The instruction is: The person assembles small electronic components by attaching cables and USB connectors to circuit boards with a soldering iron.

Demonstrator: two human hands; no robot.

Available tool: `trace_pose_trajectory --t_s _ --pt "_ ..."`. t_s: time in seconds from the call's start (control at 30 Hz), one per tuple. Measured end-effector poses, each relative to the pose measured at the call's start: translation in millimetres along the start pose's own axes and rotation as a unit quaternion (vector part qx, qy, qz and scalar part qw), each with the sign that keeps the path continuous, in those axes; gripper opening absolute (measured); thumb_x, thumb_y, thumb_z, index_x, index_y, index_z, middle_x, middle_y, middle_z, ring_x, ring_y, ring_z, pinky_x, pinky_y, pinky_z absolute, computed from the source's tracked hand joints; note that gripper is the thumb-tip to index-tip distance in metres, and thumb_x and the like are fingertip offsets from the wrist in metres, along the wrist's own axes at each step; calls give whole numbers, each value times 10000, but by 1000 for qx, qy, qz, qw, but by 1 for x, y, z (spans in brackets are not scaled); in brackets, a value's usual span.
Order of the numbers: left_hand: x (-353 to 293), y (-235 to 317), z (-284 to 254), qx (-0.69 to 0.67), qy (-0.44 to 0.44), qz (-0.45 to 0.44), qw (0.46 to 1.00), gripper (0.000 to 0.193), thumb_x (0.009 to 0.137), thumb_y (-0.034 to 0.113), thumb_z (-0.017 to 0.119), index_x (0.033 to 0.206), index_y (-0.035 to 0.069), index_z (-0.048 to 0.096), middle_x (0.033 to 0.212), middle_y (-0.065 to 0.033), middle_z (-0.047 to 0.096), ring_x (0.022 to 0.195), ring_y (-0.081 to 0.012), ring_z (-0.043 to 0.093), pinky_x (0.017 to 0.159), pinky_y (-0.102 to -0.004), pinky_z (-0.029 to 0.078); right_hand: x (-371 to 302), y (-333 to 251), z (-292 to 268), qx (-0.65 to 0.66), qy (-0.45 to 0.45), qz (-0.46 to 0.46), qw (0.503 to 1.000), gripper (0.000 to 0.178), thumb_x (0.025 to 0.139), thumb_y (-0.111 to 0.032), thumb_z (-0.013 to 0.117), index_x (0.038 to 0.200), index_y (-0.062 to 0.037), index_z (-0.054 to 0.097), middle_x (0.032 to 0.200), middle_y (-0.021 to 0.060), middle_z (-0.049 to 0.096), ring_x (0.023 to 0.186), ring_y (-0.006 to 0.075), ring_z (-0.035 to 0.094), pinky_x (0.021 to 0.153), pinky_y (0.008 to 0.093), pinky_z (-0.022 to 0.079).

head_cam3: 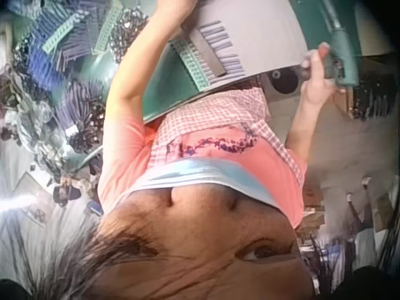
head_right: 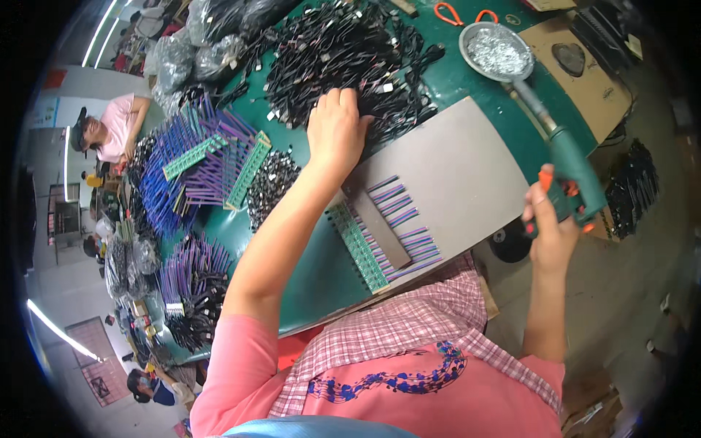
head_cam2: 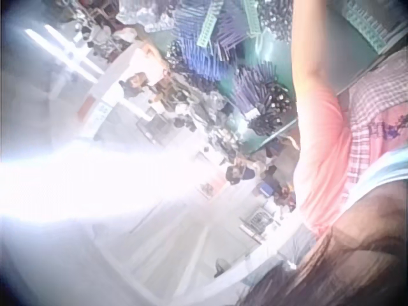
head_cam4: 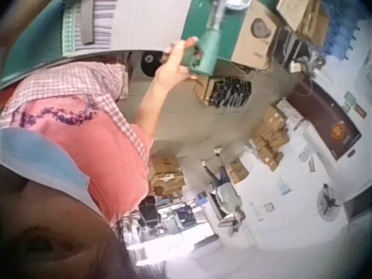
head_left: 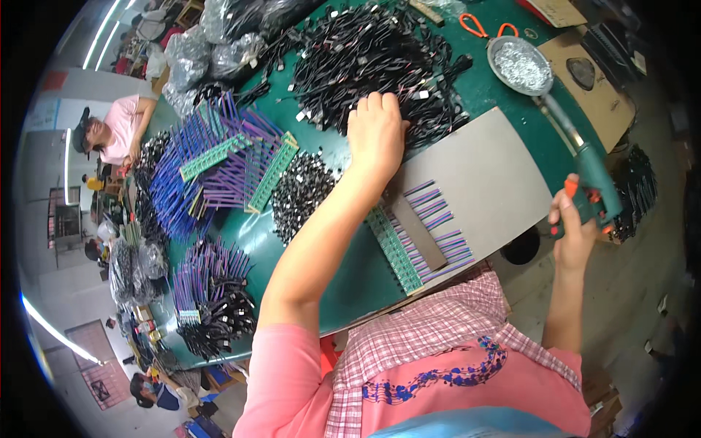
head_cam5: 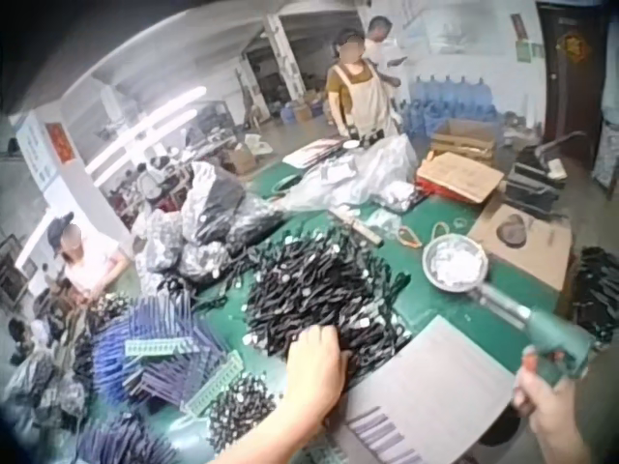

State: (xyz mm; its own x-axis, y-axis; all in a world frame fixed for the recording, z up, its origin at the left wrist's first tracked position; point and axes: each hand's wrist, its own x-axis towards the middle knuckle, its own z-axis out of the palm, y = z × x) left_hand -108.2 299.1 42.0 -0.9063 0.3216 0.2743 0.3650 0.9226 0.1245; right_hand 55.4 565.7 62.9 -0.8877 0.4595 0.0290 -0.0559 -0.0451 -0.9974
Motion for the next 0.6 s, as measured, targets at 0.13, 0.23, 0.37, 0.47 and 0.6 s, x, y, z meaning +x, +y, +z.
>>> trace_pose_trajectory --t_s 0.13,0.23,0.37,0.47,0.6 --pt "-8 -12 12 -157 21 -8 987 296 751 66 667 1010 12 533 937 -149 552 925 -343 541 811 -411 437 -25 4 -8 -15 10 6 1000 305 872 -34 564 1158 44 496 783 74 576 592 84 506 534 215 418" --pt "-7 -20 6 -196 46 0 980 258 793 68 626 1025 15 527 937 -149 542 893 -337 528 807 -407 427 -28 -1 -3 1 14 23 1000 311 870 -28 561 1163 47 491 783 75 577 590 86 505 542 217 418" --pt "-12 -25 -4 -311 71 -31 947 179 882 78 541 1043 14 497 918 -140 585 842 -282 563 760 -369 437 -34 -8 7 18 0 19 1000 304 864 -15 556 1155 48 496 783 75 575 599 87 504 554 218 418" --pt "-12 -30 -7 -433 65 -121 891 152 933 114 489 1047 14 499 874 -93 622 774 -161 574 733 -275 443 -38 -7 15 9 -18 18 1000 305 863 -19 555 1155 47 495 781 74 571 606 90 503 555 220 415" --pt "-4 -59 -26 -530 70 -189 824 195 913 190 542 965 3 526 846 -83 591 747 -143 560 679 -291 442 -49 -7 25 2 -40 17 999 316 864 -47 561 1160 41 492 778 74 568 609 97 497 548 227 410"
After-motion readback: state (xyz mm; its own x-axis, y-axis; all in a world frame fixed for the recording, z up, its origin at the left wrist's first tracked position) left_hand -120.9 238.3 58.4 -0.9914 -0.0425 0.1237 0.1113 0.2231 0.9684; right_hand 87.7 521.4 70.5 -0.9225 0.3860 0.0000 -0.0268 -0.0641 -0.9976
